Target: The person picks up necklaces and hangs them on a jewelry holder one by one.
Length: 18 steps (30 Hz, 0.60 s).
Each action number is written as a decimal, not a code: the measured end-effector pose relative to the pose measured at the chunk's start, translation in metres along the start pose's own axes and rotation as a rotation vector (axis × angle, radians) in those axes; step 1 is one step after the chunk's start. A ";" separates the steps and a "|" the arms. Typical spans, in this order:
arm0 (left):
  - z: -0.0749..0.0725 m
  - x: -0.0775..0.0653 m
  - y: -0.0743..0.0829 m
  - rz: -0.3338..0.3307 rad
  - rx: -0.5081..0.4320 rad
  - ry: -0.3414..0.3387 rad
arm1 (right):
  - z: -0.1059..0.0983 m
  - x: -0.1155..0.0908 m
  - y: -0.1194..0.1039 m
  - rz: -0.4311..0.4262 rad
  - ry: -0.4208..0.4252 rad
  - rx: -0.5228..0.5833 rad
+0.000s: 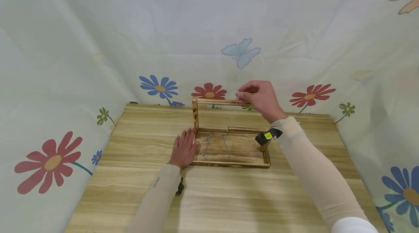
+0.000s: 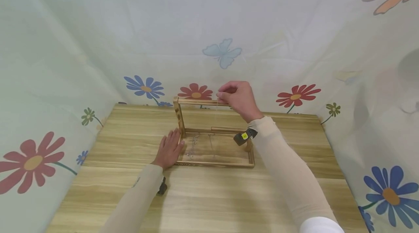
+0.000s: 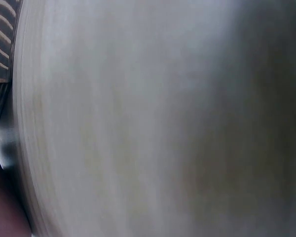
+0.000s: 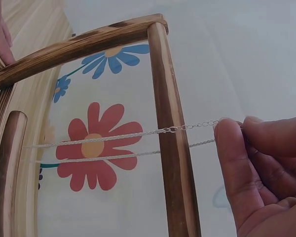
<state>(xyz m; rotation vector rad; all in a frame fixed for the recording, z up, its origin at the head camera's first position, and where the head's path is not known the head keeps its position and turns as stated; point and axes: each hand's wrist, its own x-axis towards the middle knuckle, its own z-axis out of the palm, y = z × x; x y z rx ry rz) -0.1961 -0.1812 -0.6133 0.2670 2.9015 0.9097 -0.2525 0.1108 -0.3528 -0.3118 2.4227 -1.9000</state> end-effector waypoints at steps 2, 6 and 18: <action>-0.001 -0.001 0.001 0.000 0.008 0.003 | 0.002 0.001 0.000 -0.002 -0.003 0.005; 0.001 0.000 -0.001 0.010 -0.005 0.010 | 0.005 0.002 -0.001 0.003 -0.006 0.022; 0.006 0.004 -0.010 0.019 0.001 -0.006 | 0.015 0.004 -0.003 -0.009 -0.034 0.063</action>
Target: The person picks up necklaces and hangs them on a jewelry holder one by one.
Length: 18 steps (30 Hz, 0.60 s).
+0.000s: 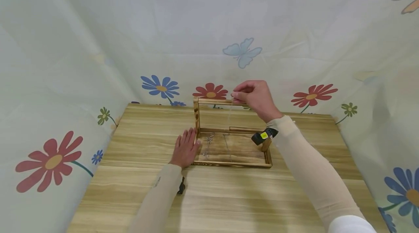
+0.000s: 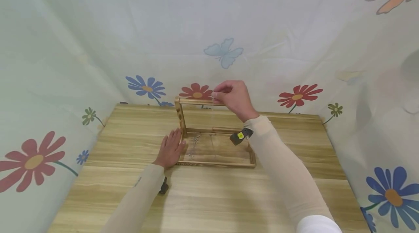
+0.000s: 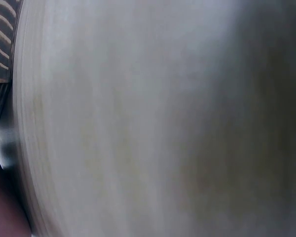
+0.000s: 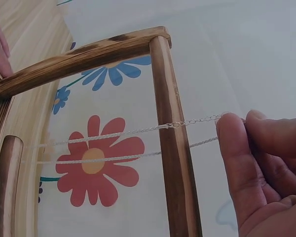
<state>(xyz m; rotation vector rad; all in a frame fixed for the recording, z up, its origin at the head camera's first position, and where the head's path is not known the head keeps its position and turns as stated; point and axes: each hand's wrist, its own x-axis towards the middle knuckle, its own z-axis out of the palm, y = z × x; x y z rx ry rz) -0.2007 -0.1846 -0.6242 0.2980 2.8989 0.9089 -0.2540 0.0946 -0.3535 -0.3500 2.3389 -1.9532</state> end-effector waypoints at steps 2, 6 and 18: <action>0.000 0.000 0.001 0.004 -0.001 0.003 | 0.001 0.001 0.000 -0.005 -0.006 0.010; -0.003 -0.002 0.005 0.009 -0.021 0.017 | 0.005 0.002 -0.001 -0.015 -0.021 0.028; -0.006 -0.004 0.010 -0.004 -0.006 0.023 | 0.017 0.005 -0.002 -0.010 -0.027 0.033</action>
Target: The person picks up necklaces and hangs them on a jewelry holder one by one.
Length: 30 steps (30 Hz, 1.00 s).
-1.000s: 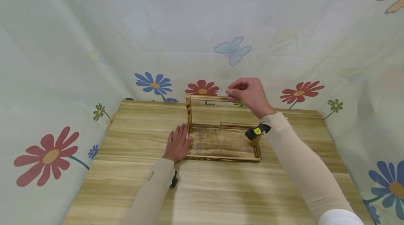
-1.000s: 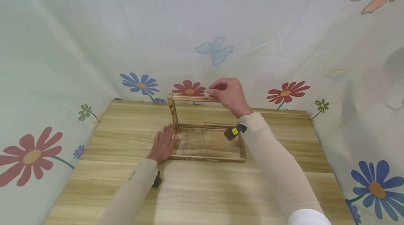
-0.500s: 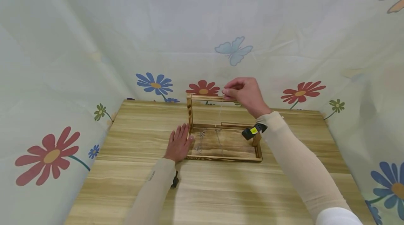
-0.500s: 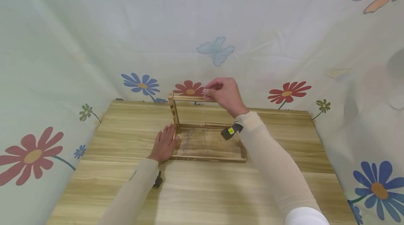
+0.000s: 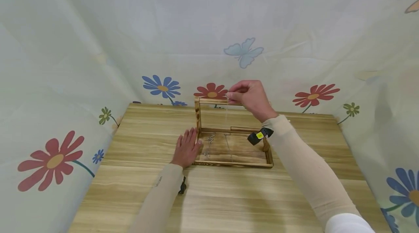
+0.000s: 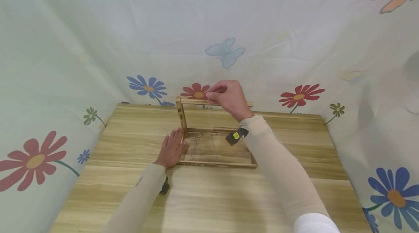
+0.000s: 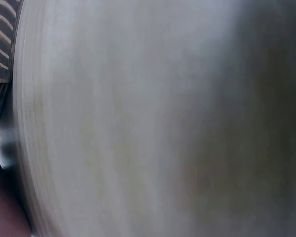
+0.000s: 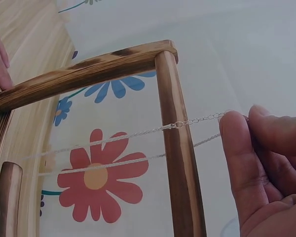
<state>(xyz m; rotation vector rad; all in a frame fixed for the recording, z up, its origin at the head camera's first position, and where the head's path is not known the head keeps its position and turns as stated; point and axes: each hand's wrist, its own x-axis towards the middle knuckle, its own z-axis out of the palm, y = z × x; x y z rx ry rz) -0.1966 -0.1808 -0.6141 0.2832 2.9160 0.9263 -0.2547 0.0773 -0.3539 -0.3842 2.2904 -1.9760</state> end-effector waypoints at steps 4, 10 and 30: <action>0.000 0.000 0.000 -0.003 0.008 0.001 | 0.004 0.002 0.000 0.003 -0.015 -0.001; 0.000 0.001 -0.001 -0.013 0.021 -0.008 | 0.010 0.003 -0.001 0.000 -0.032 -0.014; 0.002 0.002 -0.003 -0.017 -0.015 -0.012 | 0.030 0.008 0.000 -0.002 -0.043 -0.005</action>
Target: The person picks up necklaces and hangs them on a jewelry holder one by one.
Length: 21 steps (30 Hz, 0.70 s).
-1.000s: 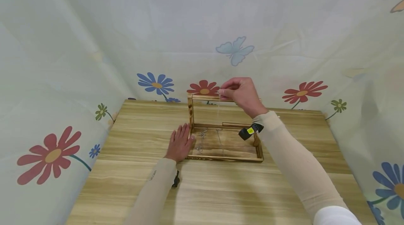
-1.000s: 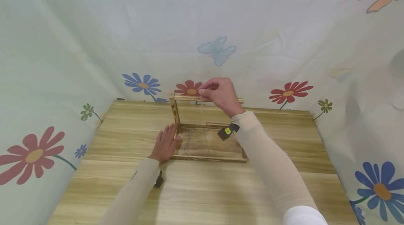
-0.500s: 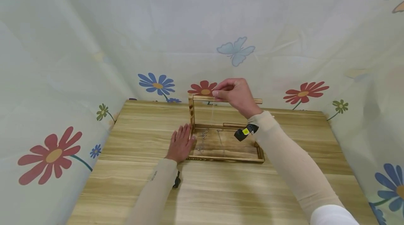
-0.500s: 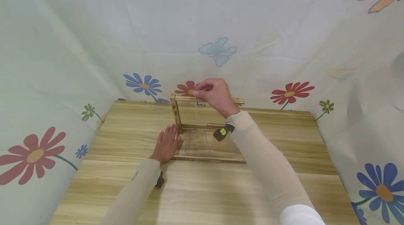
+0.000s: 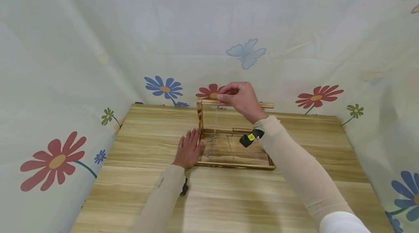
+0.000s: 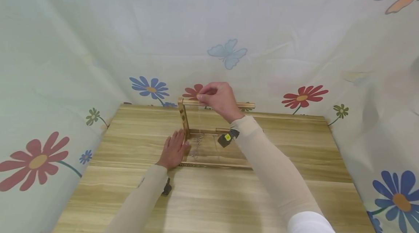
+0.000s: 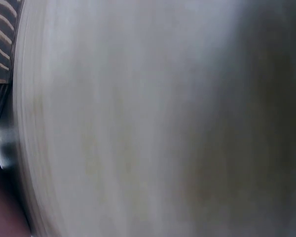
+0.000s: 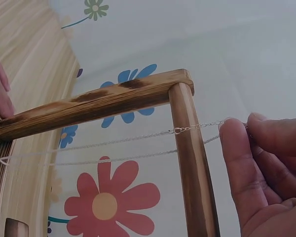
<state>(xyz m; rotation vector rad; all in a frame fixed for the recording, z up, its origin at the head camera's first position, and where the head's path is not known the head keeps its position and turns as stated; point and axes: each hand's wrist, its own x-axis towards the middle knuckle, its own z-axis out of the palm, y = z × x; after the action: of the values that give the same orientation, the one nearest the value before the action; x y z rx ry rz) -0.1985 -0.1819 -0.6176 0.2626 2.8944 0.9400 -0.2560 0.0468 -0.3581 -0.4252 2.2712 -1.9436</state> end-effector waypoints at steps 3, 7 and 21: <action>-0.001 -0.001 0.002 0.002 -0.001 0.008 | 0.002 0.001 0.000 0.013 -0.009 -0.003; -0.001 -0.001 0.002 0.009 0.004 0.027 | 0.005 0.002 0.000 0.027 -0.024 0.000; -0.001 -0.002 0.001 0.024 -0.030 0.027 | 0.013 0.003 0.000 0.008 -0.036 -0.042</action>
<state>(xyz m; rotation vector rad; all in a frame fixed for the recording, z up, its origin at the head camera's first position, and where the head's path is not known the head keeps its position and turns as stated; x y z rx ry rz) -0.1960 -0.1817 -0.6163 0.2848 2.9058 0.9973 -0.2548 0.0333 -0.3597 -0.4514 2.2915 -1.8714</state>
